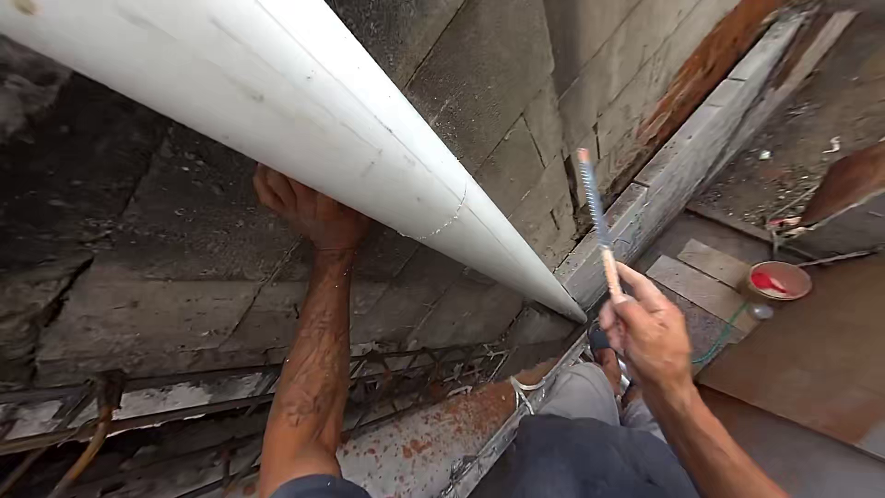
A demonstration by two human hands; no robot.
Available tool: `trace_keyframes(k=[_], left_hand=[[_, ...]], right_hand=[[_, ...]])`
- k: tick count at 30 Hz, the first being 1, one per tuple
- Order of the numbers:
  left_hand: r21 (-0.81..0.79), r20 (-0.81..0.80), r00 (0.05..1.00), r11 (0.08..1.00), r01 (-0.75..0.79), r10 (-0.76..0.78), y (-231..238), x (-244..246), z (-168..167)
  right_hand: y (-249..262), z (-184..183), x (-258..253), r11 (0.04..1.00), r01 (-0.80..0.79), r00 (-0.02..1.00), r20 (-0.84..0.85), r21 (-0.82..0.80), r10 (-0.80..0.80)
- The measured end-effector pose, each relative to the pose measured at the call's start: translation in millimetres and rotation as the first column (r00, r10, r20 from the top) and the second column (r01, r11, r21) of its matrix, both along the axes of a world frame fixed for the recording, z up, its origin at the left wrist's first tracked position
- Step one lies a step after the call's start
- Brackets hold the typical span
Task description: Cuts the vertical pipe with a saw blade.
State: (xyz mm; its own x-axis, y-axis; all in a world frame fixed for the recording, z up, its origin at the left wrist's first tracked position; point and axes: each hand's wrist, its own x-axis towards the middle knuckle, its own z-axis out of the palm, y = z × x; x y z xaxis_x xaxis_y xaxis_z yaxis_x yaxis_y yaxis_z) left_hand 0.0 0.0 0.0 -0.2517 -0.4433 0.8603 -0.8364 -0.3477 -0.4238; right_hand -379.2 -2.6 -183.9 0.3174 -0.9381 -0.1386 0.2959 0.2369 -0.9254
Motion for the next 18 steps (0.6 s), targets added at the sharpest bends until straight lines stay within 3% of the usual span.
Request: trace_keyframes(k=[3, 5, 8, 10, 12, 14, 18], left_hand=[[0.045, -0.034, 0.998, 0.998, 0.049, -0.048, 1, -2, 4], [0.068, -0.15, 0.98, 0.987, 0.145, -0.134, 4, -6, 6], [-0.066, -0.416, 0.832, 0.925, 0.375, -0.367, 13, -28, -10], [-0.177, -0.63, 0.653, 0.896, 0.408, -0.422, 30, -60, -25], [-0.321, -0.808, 0.337, 0.841, 0.436, -0.483, 46, -89, -38], [-0.452, -0.847, 0.063, 0.776, 0.44, -0.528, 59, -105, -47], [-0.484, -0.875, -0.247, 0.781, 0.396, -0.417, 87, -122, -48]], right_hand=[[23, 44, 28, 0.997, -0.023, 0.992, 0.126, -0.07, 0.032], [33, 72, 45, 0.996, -0.034, 0.985, 0.166, -0.08, 0.047], [43, 102, 62, 0.996, -0.066, 0.981, 0.178, -0.057, 0.075], [49, 112, 70, 0.994, -0.086, 0.983, 0.159, -0.06, 0.095], [55, 115, 76, 0.993, -0.095, 0.983, 0.154, -0.063, 0.104], [60, 117, 79, 0.993, -0.102, 0.982, 0.152, -0.061, 0.11], [57, 125, 88, 0.988, -0.117, 0.988, 0.086, -0.105, 0.126]])
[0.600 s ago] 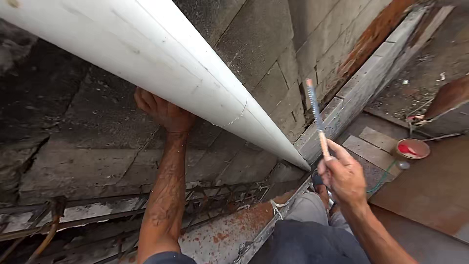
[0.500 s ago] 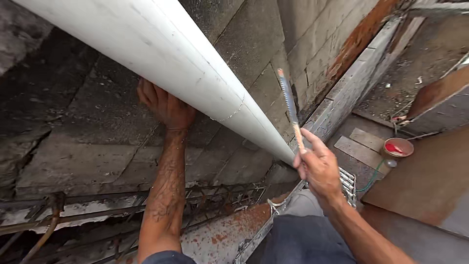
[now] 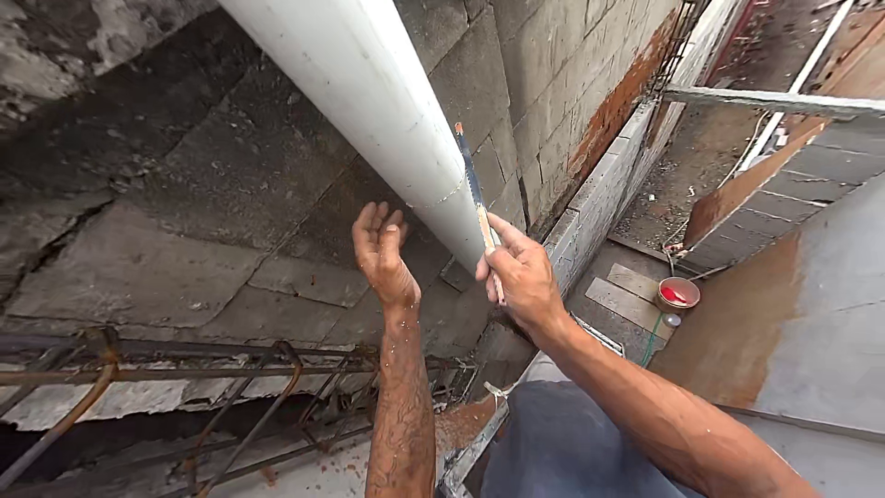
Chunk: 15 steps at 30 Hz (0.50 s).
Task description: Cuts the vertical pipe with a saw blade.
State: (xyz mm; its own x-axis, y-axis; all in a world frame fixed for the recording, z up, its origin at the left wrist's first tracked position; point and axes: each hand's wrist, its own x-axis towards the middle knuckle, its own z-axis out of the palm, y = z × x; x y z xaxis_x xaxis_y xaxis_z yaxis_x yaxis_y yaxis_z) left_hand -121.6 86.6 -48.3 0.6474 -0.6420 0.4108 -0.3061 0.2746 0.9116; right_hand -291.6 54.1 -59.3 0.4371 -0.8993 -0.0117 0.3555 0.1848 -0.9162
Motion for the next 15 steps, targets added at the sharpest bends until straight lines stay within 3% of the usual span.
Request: trace_keyframes(k=[3, 6, 11, 15], left_hand=[[0.131, -0.186, 0.974, 0.979, 0.154, -0.129, 9, -18, -1], [0.163, -0.406, 0.874, 0.919, 0.359, -0.269, 6, -32, -6], [0.032, -0.612, 0.679, 0.845, 0.534, -0.406, -14, -42, -7], [-0.097, -0.652, 0.544, 0.769, 0.632, -0.529, -36, -43, 1]], right_hand=[[-14, 4, 13, 1.0, -0.003, 0.999, -0.039, -0.015, 0.002], [-16, 10, 12, 0.997, 0.006, 0.988, -0.153, -0.08, -0.018], [-8, 18, 7, 0.997, 0.01, 0.99, -0.136, -0.075, -0.021], [-15, 18, 21, 0.974, 0.041, 0.977, -0.195, -0.224, -0.086]])
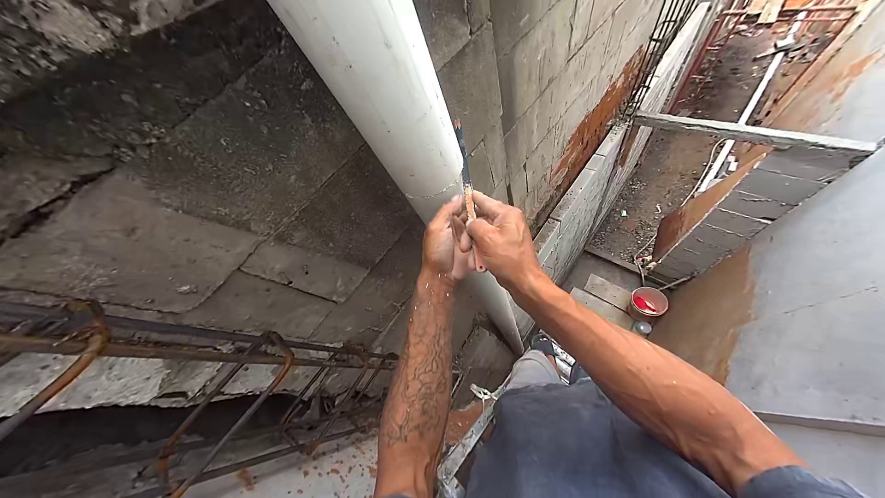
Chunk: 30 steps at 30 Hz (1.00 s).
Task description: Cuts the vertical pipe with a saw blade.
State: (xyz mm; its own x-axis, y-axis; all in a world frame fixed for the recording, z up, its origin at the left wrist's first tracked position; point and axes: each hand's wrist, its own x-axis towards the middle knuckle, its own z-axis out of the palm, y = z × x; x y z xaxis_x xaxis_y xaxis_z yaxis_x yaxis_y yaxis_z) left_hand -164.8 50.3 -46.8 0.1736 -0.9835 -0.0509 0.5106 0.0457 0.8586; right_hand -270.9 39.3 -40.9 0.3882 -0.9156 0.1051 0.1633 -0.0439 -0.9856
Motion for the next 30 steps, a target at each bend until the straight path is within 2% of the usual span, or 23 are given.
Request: trace_keyframes(k=[3, 4, 6, 7, 9, 11, 13, 16, 17, 22, 23, 26, 28, 30], left_hand=[[-0.018, -0.161, 0.985, 0.998, 0.056, -0.058, -20, 5, -14], [-0.083, -0.155, 0.98, 0.99, 0.116, -0.127, -21, 10, -28], [-0.222, -0.028, 0.968, 0.945, 0.239, -0.251, -13, 17, -49], [-0.146, 0.008, 0.988, 0.977, 0.155, -0.156, -5, 6, -33], [0.007, -0.031, 0.999, 1.0, -0.025, 0.025, 2, -11, -5], [0.024, -0.143, 0.976, 0.986, -0.164, 0.165, -2, -14, 1], [-0.013, -0.154, 0.975, 0.986, -0.163, 0.16, 3, -8, 2], [0.006, -0.026, 0.992, 0.992, -0.127, 0.127, 34, -12, 1], [0.006, -0.031, 0.991, 0.992, -0.127, 0.127, 36, -12, -1], [0.015, -0.131, 0.976, 0.985, -0.174, 0.174, 2, 6, -7], [0.008, -0.092, 0.979, 0.983, -0.184, 0.184, 0, 9, -4], [0.001, 0.177, 0.962, 0.977, -0.213, 0.209, 30, -7, 0], [-0.028, 0.161, 0.96, 0.973, -0.228, 0.229, 40, -15, -1], [-0.038, 0.126, 0.966, 0.974, -0.223, 0.226, 30, -7, -6]], right_hand=[[-4, -20, 1, 1.0, 0.0, 1.0, 0.008, -0.014, 0.0], [-2, -23, -4, 0.999, -0.035, 0.999, 0.039, 0.014, 0.035], [12, -12, -14, 0.994, -0.093, 0.995, 0.049, 0.051, 0.091], [13, -6, -13, 0.996, -0.08, 0.997, 0.028, 0.049, 0.079], [3, -4, -1, 0.999, -0.037, 0.999, -0.029, 0.032, 0.038], [-14, -8, 14, 0.999, -0.029, 1.0, -0.006, 0.032, 0.029], [-13, -3, 22, 0.997, -0.03, 0.998, 0.051, 0.067, 0.027], [22, -6, 10, 0.991, -0.102, 0.993, 0.064, 0.091, 0.096], [26, -9, 8, 0.986, -0.126, 0.989, 0.099, 0.113, 0.115], [12, -7, 26, 0.981, -0.102, 0.984, 0.162, 0.164, 0.076], [14, -4, 27, 0.978, -0.104, 0.982, 0.175, 0.183, 0.072], [36, 0, 9, 0.969, -0.139, 0.98, 0.167, 0.206, 0.105], [41, -5, 4, 0.971, -0.14, 0.977, 0.187, 0.196, 0.103], [37, -10, 10, 0.98, -0.125, 0.983, 0.156, 0.156, 0.101]])
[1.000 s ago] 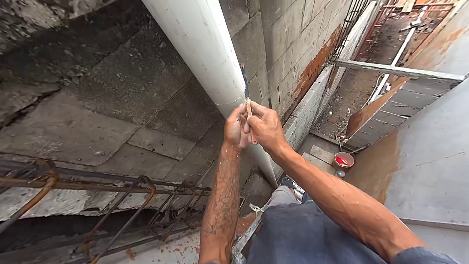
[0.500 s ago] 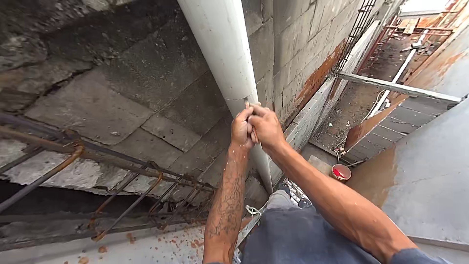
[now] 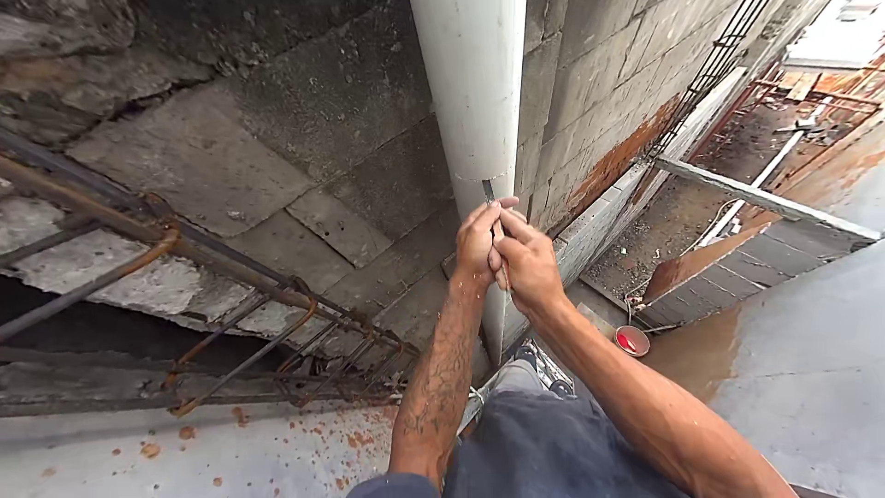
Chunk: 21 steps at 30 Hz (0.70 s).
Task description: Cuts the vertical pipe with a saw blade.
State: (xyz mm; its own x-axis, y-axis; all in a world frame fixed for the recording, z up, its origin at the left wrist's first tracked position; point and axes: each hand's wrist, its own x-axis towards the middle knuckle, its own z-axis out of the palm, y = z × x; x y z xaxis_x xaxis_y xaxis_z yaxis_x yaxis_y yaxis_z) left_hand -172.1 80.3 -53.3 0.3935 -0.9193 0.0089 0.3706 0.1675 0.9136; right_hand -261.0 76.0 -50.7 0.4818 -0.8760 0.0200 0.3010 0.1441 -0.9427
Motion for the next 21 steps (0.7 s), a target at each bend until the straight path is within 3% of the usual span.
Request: trace_keyframes(k=[4, 7, 10, 13, 16, 18, 21], left_hand=[[-0.007, -0.046, 0.996, 0.997, -0.076, 0.075, -21, 12, 6], [0.052, 0.101, 0.993, 0.996, -0.068, 0.062, 9, -1, 6], [0.074, 0.093, 0.995, 0.996, -0.055, 0.048, 37, -28, -3], [-0.04, -0.013, 1.0, 0.999, 0.005, -0.006, 50, -55, -20], [-0.062, -0.005, 0.994, 0.992, 0.106, -0.106, 62, -78, -32], [-0.126, -0.01, 0.981, 0.973, 0.191, -0.194, 62, -87, -39], [-0.281, -0.144, 0.958, 0.939, 0.2, -0.247, 55, -93, -42]], right_hand=[[-6, 6, 16, 1.0, 0.016, 0.999, 0.05, 0.014, -0.017], [10, 6, -1, 0.999, -0.034, 0.999, -0.006, 0.004, 0.034], [31, -4, -30, 0.998, -0.058, 0.998, -0.001, -0.019, 0.058], [56, -16, -80, 0.989, -0.099, 0.994, -0.053, -0.106, 0.094], [75, -38, -125, 0.967, -0.082, 0.992, -0.109, -0.241, 0.057], [72, -50, -145, 0.946, -0.061, 0.989, -0.147, -0.317, 0.014], [59, -53, -161, 0.908, -0.071, 0.98, -0.197, -0.413, -0.013]])
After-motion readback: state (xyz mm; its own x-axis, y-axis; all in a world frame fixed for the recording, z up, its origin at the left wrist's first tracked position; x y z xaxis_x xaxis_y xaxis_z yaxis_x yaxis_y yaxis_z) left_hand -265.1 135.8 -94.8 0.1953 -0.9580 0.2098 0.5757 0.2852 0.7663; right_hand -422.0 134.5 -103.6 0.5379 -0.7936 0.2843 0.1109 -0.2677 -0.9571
